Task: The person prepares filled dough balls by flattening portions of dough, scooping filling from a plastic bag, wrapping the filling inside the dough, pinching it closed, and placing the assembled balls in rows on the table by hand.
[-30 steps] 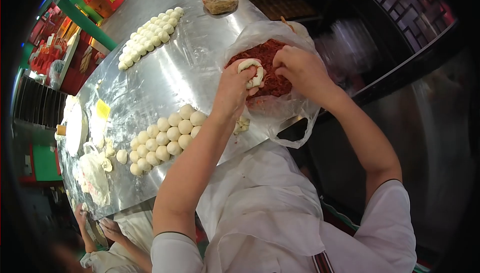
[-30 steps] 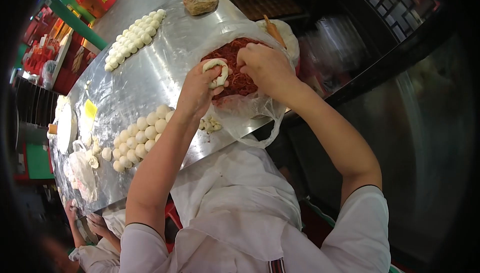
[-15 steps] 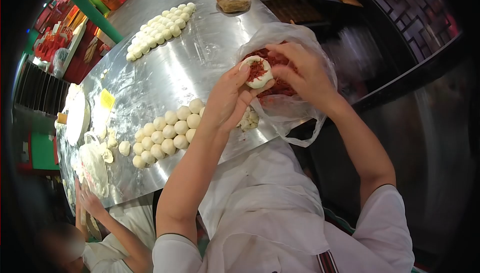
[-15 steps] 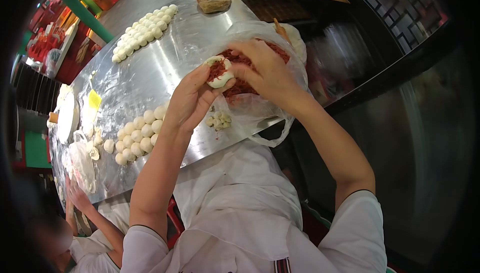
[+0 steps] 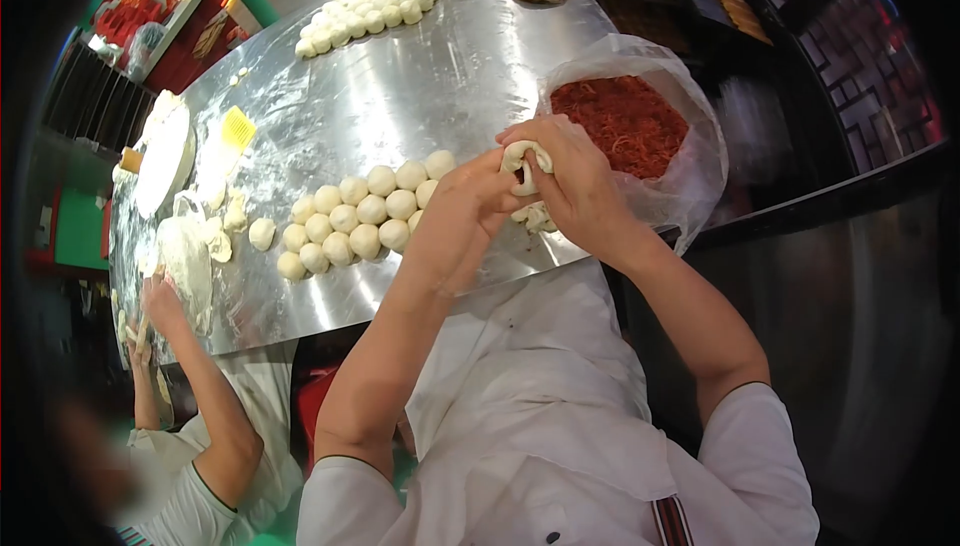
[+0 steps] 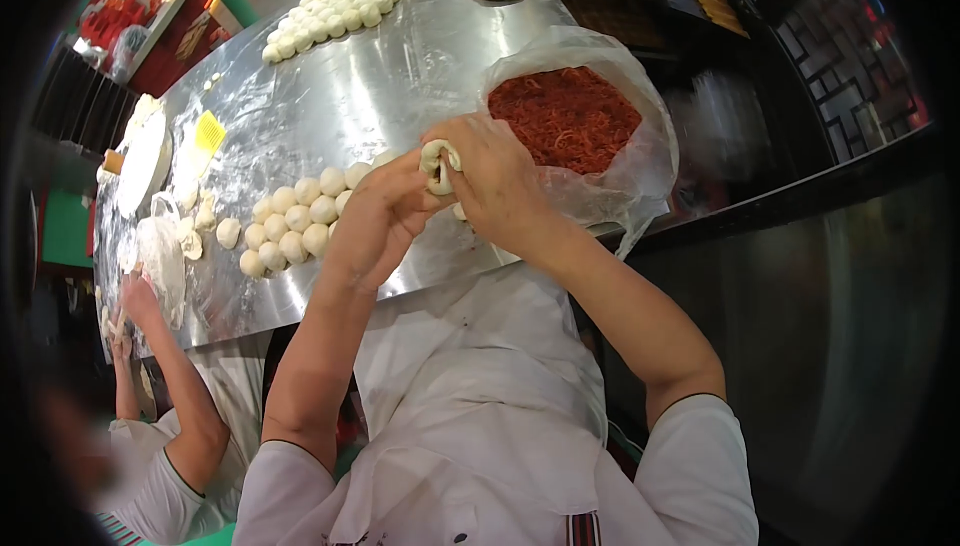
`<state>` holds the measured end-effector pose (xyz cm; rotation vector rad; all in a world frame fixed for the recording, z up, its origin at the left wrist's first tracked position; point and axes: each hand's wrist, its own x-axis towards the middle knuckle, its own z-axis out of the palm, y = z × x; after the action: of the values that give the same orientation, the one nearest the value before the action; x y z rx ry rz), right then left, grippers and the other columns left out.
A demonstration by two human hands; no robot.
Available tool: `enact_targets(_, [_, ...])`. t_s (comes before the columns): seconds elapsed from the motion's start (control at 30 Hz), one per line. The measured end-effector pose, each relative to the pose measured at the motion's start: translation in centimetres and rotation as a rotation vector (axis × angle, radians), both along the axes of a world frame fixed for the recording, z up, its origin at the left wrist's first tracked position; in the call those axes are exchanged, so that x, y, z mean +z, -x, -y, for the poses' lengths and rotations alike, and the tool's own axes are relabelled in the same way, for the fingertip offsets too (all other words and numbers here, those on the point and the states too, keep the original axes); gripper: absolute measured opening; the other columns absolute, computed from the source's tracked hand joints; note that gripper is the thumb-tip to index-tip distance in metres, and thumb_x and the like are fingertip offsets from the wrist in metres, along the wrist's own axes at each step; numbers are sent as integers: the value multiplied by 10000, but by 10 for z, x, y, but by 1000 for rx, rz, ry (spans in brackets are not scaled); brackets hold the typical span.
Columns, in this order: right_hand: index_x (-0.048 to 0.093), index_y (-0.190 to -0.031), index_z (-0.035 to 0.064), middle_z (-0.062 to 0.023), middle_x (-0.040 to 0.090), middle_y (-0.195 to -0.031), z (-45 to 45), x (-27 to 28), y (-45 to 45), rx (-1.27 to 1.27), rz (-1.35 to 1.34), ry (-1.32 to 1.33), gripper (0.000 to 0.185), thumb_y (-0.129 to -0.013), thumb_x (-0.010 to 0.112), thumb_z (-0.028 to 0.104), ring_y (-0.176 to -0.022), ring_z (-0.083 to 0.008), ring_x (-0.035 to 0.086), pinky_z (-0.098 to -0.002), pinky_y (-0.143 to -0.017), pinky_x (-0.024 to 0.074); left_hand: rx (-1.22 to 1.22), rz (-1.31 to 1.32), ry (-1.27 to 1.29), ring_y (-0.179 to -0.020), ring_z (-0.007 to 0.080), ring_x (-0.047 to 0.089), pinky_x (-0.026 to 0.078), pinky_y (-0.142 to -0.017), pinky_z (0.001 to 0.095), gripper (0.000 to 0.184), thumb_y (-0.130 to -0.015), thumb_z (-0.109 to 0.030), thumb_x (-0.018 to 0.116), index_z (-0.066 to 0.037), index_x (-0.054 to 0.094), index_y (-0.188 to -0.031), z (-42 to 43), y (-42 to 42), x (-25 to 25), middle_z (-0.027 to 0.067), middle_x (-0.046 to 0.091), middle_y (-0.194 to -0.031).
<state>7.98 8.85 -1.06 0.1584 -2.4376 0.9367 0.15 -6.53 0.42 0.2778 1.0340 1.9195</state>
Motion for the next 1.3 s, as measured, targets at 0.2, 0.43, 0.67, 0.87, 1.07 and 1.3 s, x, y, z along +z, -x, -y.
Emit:
enact_targets(0.2, [558,-1093,16,-162,606,-1067,40,-1,6,1,-105,-190,243,-913,630,163,-1033,-353,569,-456,-870,440,-7,116,-101,-1026,167,663,551,-889,309,357,-1090,-284,444,17,589,-1217,33,3,-18,102,665,-1158])
enact_targets(0.43, [535,-939,39,-145,562,-934,36,-27,3,-27,-27,-259,242,-899,688,222,-867,-351,570,-470,-736,449,-25,92,-113,-945,133,634,522,-885,284,375,-1095,-317,439,2,583,-1230,42,-20,-24,77,660,-1148])
enact_targets(0.67, [591,-952,15,-147,607,-857,47,-11,-1,55,187,65,280,-947,662,286,-793,-343,597,-445,-708,469,-95,10,122,-979,183,643,495,-930,328,483,-1106,-363,365,38,626,-1174,69,-7,-34,123,689,-1150])
enact_targets(0.87, [618,-1079,0,-168,601,-1043,93,-37,1,175,292,298,324,-984,599,310,-966,-343,580,-429,-850,478,333,-405,164,-1241,249,586,385,-1126,392,670,-1108,-469,236,75,564,-1321,71,1,-65,204,640,-1298])
enact_targets(1.07, [544,-1394,5,-216,520,-1430,103,-43,28,-112,-38,262,458,-1015,536,262,-1341,-381,456,-464,-1108,351,337,166,-161,-1436,216,399,365,-1163,373,776,-1057,-604,313,-13,281,-1559,62,-46,-57,110,410,-1550])
enact_targets(1.3, [605,-1304,42,-141,597,-1291,92,-39,10,212,-100,-217,412,-909,638,151,-1272,-315,516,-481,-998,460,222,453,-247,-1238,294,599,486,-1048,402,712,-1085,-539,280,51,383,-1469,86,-7,-72,200,526,-1421])
